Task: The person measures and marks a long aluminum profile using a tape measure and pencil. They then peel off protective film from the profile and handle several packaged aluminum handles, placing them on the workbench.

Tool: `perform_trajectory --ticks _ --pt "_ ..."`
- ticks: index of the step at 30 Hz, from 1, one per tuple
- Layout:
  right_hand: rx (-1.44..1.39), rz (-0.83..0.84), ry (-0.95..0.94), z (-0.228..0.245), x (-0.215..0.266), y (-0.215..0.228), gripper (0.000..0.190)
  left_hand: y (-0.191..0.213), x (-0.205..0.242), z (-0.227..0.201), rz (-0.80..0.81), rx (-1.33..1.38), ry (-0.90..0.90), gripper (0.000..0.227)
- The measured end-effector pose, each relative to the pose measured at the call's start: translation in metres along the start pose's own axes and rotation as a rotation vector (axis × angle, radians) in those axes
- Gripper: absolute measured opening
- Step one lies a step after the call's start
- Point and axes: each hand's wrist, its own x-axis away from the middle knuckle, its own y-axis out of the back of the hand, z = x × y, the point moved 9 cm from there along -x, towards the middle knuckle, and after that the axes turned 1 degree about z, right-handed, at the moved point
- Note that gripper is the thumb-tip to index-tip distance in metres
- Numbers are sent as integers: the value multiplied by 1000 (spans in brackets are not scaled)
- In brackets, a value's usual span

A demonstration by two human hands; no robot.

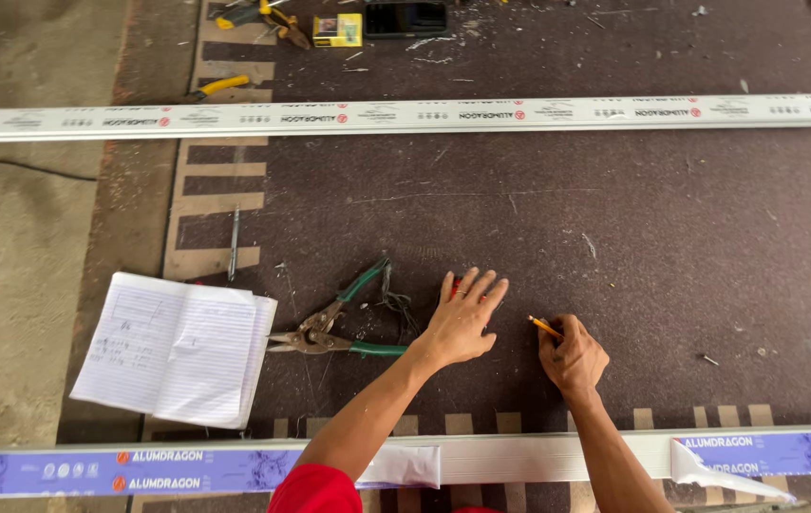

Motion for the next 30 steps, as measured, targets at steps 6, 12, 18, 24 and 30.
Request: perform_trajectory --ticks 6,12,18,24,30 --pt "6 -49 27 -5 0 -8 24 40 6 29 -183 282 102 69" --pt "-11 -65 25 -8 0 -7 25 88 64 41 -422 -6 232 62" --pt "-29 -176 161 -8 1 -9 19 62 153 20 -556 162 334 44" --pt "-657 252 48 -6 11 7 28 -27 193 -42 -521 989 486 29" --pt "-525 717 920 119 117 66 39 -66 186 -56 -368 1853 602 42"
